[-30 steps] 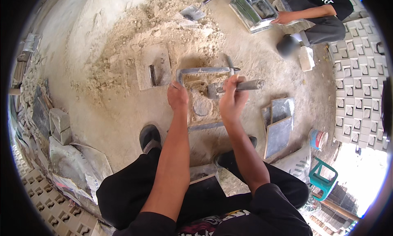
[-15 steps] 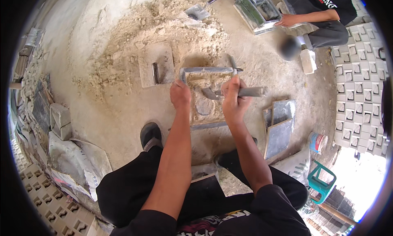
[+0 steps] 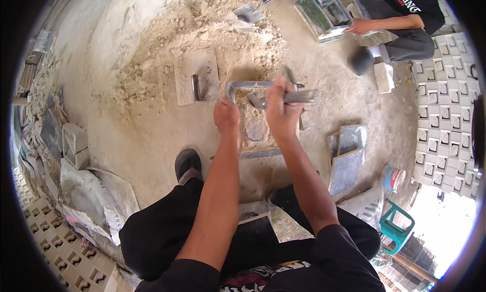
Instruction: The person fills a metal mold with a cement mixture using a hand trowel and levels the surface. They then use a cylindrical metal tool to compress the mixture into circular holes in the mold while working on a dirt floor.
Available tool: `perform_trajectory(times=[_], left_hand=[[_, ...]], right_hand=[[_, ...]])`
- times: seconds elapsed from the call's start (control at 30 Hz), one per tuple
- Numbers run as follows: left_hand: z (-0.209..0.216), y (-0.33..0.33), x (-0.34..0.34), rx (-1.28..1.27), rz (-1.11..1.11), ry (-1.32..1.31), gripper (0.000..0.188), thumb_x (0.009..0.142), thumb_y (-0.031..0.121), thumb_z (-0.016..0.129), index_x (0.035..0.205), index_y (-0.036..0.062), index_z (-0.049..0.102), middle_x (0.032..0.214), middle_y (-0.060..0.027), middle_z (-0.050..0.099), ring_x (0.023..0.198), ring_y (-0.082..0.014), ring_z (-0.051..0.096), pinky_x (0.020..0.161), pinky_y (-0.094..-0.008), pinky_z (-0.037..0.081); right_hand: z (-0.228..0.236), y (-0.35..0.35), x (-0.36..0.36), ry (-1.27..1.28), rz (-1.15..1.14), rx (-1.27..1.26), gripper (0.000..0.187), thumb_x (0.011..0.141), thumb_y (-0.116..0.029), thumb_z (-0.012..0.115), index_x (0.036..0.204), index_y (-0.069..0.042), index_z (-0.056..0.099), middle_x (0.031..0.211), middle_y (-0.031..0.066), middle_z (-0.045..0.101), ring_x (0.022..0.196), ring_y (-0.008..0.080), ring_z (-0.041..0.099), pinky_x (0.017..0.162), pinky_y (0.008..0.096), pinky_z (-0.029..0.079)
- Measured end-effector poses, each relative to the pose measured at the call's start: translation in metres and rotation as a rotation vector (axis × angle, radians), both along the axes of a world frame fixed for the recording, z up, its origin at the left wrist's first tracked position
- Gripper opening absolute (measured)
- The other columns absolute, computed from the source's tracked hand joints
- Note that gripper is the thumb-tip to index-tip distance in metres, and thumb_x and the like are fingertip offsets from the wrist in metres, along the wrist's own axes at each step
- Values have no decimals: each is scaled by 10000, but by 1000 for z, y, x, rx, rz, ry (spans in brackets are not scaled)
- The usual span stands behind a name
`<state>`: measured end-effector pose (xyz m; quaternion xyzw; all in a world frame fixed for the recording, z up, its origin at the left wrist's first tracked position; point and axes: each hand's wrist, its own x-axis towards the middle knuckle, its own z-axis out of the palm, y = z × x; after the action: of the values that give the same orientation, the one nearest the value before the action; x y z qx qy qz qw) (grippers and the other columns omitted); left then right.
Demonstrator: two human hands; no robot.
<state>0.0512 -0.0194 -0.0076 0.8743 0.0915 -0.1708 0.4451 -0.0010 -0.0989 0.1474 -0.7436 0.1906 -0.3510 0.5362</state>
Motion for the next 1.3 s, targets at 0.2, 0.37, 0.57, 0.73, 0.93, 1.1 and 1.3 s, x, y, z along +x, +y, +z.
perform_trajectory(times=[0.2,0.37,0.57,0.73,0.93,1.1,1.3], left_hand=[[-5,5,4,-2,27,-9,560,984,374,268,1024,-43,640,1012,-290,635,987,-477,579,873,-522,441],[-1,5,3,-17,33,18,544,986,352,267,1003,-46,637,1015,-283,631,975,-479,575,855,-530,442],[-8,5,2,-24,50,-22,538,987,345,258,1016,-51,621,1036,-291,618,998,-480,561,872,-535,427],[-5,5,0,-27,39,-55,531,991,329,243,1024,-51,613,1045,-299,613,997,-484,558,877,-537,421],[-3,4,1,-42,83,-1,536,997,336,231,1022,-50,601,1046,-294,614,999,-483,555,878,-535,417],[-8,2,0,-21,96,-20,542,997,341,227,1025,-50,602,1045,-294,617,1007,-481,554,885,-534,417],[-16,6,2,-76,85,-23,544,990,344,236,1016,-40,620,1064,-297,616,1003,-486,559,890,-531,419]], right_hand=[[14,5,27,-29,88,84,404,992,-156,486,599,-68,456,535,-38,427,483,35,354,425,243,250],[16,-6,42,183,311,159,373,948,-132,545,596,-20,496,565,-30,476,516,36,400,440,263,299],[8,-8,37,209,436,268,282,957,-105,523,685,-30,522,606,-44,451,545,31,372,478,229,284],[19,-9,31,99,412,338,326,916,-32,467,591,-39,441,575,-28,404,526,60,346,479,251,271],[17,-8,38,106,389,267,335,886,-4,446,556,-35,398,506,-7,374,473,79,310,468,272,253],[10,-6,37,140,426,345,354,890,-10,465,544,-31,393,514,3,382,476,79,303,462,273,249],[7,-7,24,134,525,191,358,887,-4,447,540,-41,362,516,-2,383,481,77,301,450,280,239]])
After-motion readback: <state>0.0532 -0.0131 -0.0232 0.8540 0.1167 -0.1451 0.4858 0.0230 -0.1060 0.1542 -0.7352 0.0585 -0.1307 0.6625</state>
